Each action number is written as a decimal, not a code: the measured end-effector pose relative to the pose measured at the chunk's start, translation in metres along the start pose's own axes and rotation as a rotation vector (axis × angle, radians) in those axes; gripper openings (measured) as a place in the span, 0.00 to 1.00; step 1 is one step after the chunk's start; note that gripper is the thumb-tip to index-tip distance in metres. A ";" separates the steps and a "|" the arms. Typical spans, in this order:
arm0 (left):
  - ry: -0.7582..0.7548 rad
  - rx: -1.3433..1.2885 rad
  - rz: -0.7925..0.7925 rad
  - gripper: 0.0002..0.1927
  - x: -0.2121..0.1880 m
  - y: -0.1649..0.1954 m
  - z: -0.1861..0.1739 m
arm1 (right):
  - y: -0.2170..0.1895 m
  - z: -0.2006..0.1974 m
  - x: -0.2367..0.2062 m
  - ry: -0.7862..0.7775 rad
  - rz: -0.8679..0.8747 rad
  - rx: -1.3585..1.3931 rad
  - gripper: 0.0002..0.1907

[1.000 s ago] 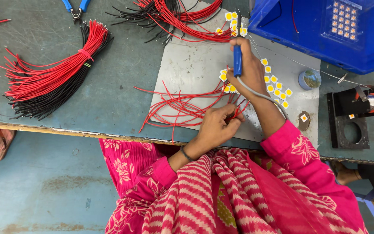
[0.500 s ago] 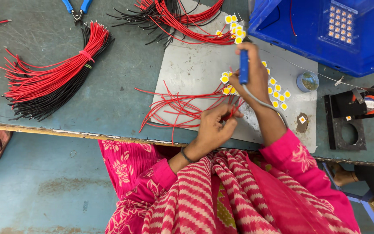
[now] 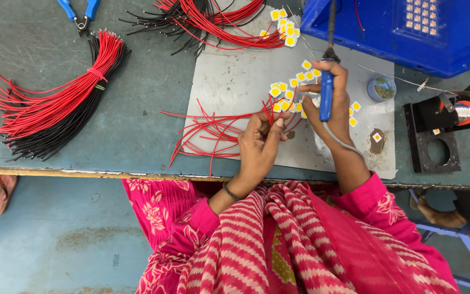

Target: The person sits at a workbench soldering red wires onto small yellow LED chips. They dip wire ends into a small bowl of paste, hold a wire against an LED chip, and touch it with a soldering iron, repeating the process for many chips and setting completed ones aside.

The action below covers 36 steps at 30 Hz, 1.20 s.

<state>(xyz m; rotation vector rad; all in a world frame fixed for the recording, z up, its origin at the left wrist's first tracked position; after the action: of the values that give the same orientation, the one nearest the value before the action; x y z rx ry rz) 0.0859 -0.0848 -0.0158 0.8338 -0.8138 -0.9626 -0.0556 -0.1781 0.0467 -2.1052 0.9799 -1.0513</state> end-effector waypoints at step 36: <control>-0.342 0.473 0.091 0.06 -0.007 -0.026 0.084 | 0.036 -0.109 -0.099 0.278 -0.327 -0.133 0.34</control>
<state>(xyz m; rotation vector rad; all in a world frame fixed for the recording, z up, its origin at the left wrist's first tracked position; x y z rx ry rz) 0.0013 -0.1061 -0.0027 1.0381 -1.3980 -0.8533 -0.2006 -0.1369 0.0355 -2.3248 0.8671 -1.5110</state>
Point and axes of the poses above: each hand's wrist, its own x-axis towards the middle knuckle, its own z-axis out of the palm, y = z × x, the point moved 5 cm from there along x, towards the middle knuckle
